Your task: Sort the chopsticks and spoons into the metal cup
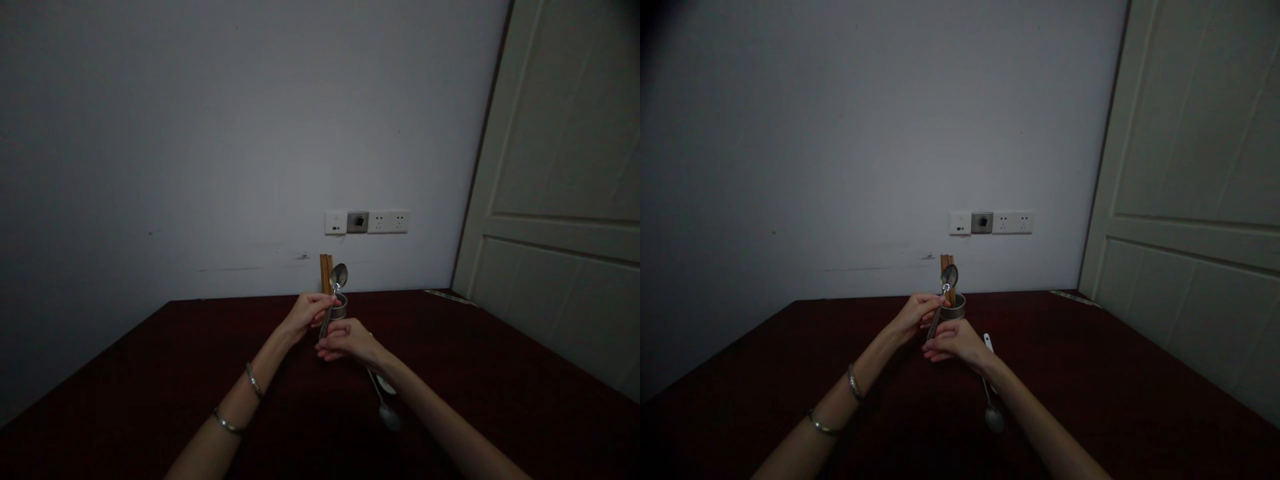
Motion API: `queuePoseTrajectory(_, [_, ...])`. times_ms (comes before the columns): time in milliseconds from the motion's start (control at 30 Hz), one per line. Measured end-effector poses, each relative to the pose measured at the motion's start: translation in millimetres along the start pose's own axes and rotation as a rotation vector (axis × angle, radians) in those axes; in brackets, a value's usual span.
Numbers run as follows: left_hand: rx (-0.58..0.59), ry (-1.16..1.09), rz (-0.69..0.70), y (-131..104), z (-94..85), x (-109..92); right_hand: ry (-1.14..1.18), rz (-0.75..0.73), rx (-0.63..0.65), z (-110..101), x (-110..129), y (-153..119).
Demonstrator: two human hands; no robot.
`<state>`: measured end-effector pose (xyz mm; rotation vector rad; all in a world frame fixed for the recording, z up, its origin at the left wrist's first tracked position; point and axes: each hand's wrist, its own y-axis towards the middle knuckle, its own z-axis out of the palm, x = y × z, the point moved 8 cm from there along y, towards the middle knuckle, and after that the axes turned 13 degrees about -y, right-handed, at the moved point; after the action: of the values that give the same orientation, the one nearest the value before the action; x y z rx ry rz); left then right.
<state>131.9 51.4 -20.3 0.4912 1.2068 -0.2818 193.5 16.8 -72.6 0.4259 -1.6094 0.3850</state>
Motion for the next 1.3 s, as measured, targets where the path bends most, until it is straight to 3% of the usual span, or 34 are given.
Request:
queuePoseTrajectory(133, [0.010, 0.007, -0.003, 0, 0.4, 1, -0.134, 0.001, 0.066, -14, 9, -6])
queuePoseTrajectory(200, [0.016, 0.019, -0.006, 0, 1.4, 1, -0.222, -0.045, 0.029, -30, 21, -11])
queuePoseTrajectory(333, [0.027, 0.053, -0.004, -2, 3.9, 4, -0.267, -0.125, -0.209, -70, 43, -22])
queuePoseTrajectory(433, [0.037, 0.057, -0.007, -1, 4.5, 9, -0.165, -0.135, -0.378, -86, 47, -26])
queuePoseTrajectory(800, [0.059, 0.109, -0.032, -6, 14.6, 17, -0.315, -0.337, -0.423, -78, 64, -24])
queuePoseTrajectory(1300, [0.059, 0.184, -0.046, -6, 16.5, 24, -0.353, -0.275, -0.353, -72, 58, -22])
